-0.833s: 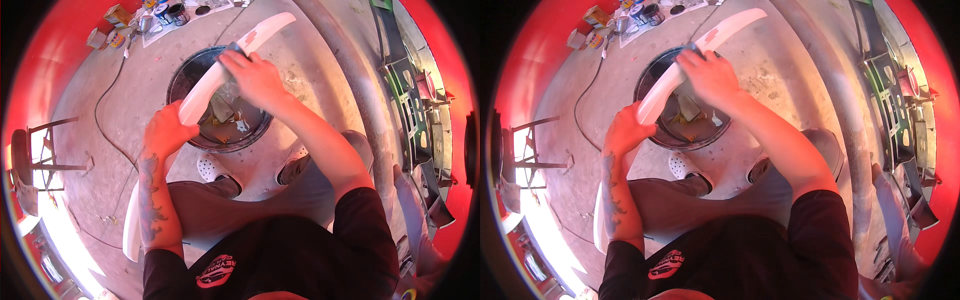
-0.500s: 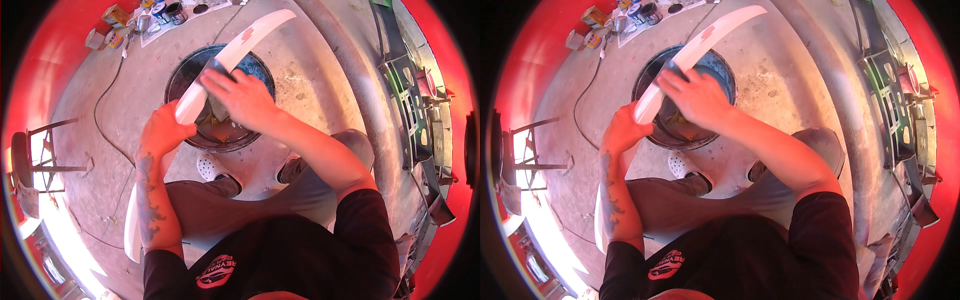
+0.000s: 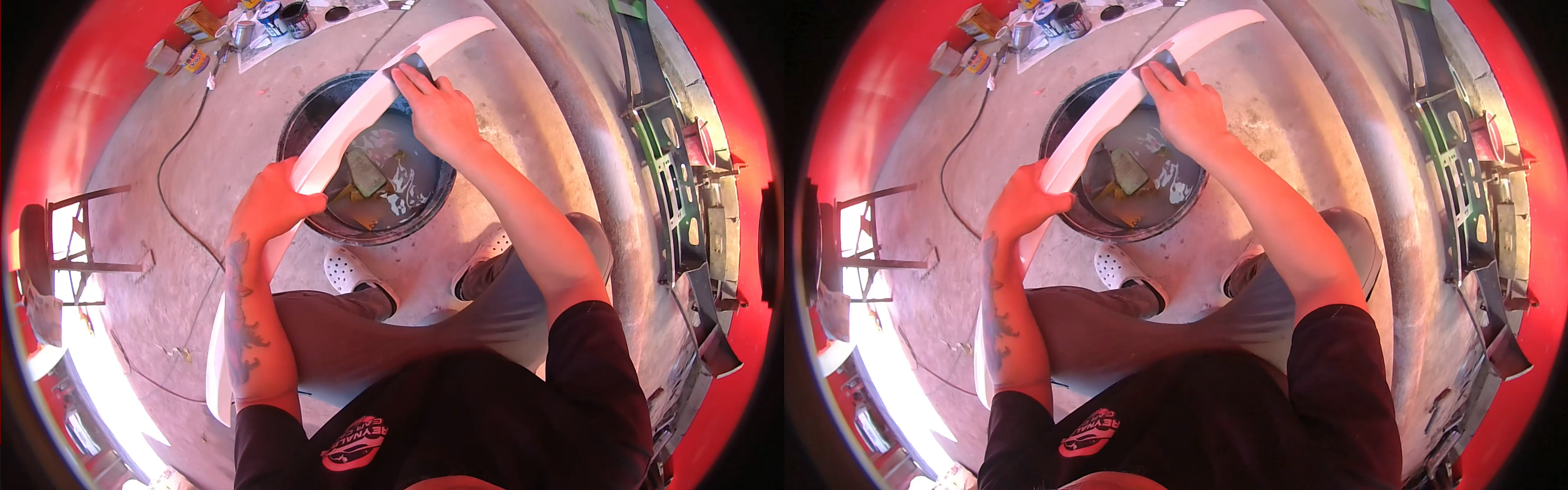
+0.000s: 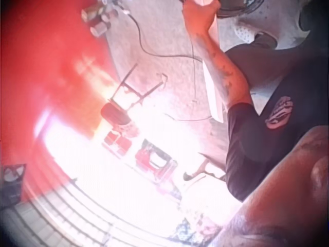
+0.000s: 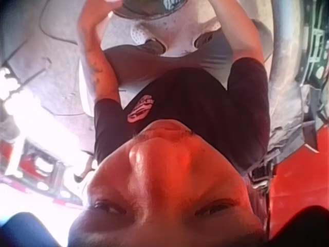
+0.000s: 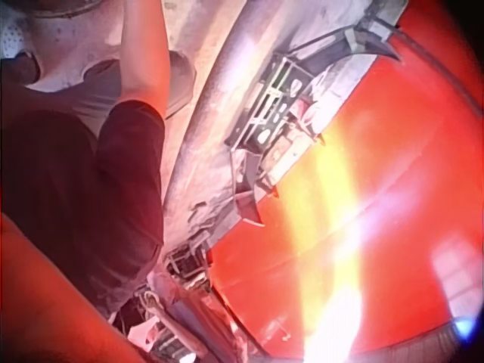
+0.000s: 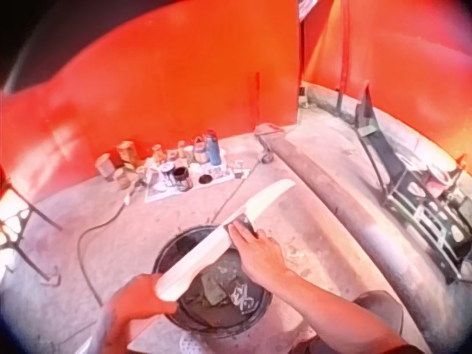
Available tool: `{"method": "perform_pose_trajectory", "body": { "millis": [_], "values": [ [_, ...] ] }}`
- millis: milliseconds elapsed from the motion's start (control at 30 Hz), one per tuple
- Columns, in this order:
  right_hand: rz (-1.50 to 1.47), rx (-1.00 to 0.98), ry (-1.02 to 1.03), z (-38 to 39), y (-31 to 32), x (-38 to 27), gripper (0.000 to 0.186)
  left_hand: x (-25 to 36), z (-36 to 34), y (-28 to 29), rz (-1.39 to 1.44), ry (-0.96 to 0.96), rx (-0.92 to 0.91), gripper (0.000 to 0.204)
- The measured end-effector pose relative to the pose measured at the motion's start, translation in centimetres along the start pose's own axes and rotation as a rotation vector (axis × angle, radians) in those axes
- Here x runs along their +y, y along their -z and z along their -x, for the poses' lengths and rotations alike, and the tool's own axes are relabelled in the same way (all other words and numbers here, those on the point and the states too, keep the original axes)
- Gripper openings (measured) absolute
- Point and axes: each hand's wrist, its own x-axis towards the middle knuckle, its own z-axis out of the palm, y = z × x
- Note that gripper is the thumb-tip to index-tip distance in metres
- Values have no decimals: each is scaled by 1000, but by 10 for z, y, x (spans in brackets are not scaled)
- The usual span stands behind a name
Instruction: Sand a white automotive body part using a sanding block and water.
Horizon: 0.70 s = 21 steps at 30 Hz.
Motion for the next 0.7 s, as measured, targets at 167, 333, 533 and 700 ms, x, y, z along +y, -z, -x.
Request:
{"method": "perform_pose_trajectory", "body": {
  "millis": [167, 333, 533, 700],
  "values": [
    [-68, 18, 135, 28, 8, -66, 65, -1, 2, 5, -46, 47, -2, 52],
    [-91, -25, 193, 34, 17, -65, 67, 2, 4, 6, -9, 33, -19, 51],
    [-35, -43, 83, 26, 6, -46, 69, 3, 0, 5, -76, 36, -5, 51],
    [10, 30, 180, 16, -1, -20, 60, 5, 2, 6, 6, 63, -40, 51]
  ]
}}
